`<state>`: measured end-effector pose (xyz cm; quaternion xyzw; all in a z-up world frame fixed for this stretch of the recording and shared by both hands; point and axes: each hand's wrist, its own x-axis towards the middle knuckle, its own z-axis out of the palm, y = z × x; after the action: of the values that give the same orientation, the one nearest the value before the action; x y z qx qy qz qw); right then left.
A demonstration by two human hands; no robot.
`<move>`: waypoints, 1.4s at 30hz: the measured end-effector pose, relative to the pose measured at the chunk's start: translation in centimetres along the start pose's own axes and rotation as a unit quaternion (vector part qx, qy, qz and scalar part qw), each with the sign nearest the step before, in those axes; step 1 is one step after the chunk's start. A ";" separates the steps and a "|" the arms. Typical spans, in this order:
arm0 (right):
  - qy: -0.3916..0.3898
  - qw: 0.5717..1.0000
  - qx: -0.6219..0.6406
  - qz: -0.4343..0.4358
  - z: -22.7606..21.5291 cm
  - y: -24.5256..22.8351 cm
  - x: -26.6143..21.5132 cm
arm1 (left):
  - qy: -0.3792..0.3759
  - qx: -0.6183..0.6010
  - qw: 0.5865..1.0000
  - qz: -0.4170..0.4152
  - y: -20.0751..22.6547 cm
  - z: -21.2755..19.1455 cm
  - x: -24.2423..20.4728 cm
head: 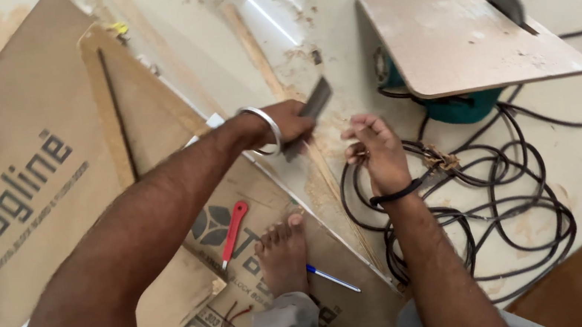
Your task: Measuring, marking, and cutting plastic profiles for installation on a plywood surface.
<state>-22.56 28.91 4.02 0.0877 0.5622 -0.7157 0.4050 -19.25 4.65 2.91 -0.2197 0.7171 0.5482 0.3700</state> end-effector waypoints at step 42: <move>-0.081 0.990 -0.113 -0.039 6.0 -3.2 1.4 | 0.154 -0.067 0.975 0.149 -1.8 5.0 -8.6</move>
<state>-23.65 23.16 7.69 -0.0386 0.6080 -0.6673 0.4285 -11.12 8.06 7.82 -0.2165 0.7517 0.6036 0.1539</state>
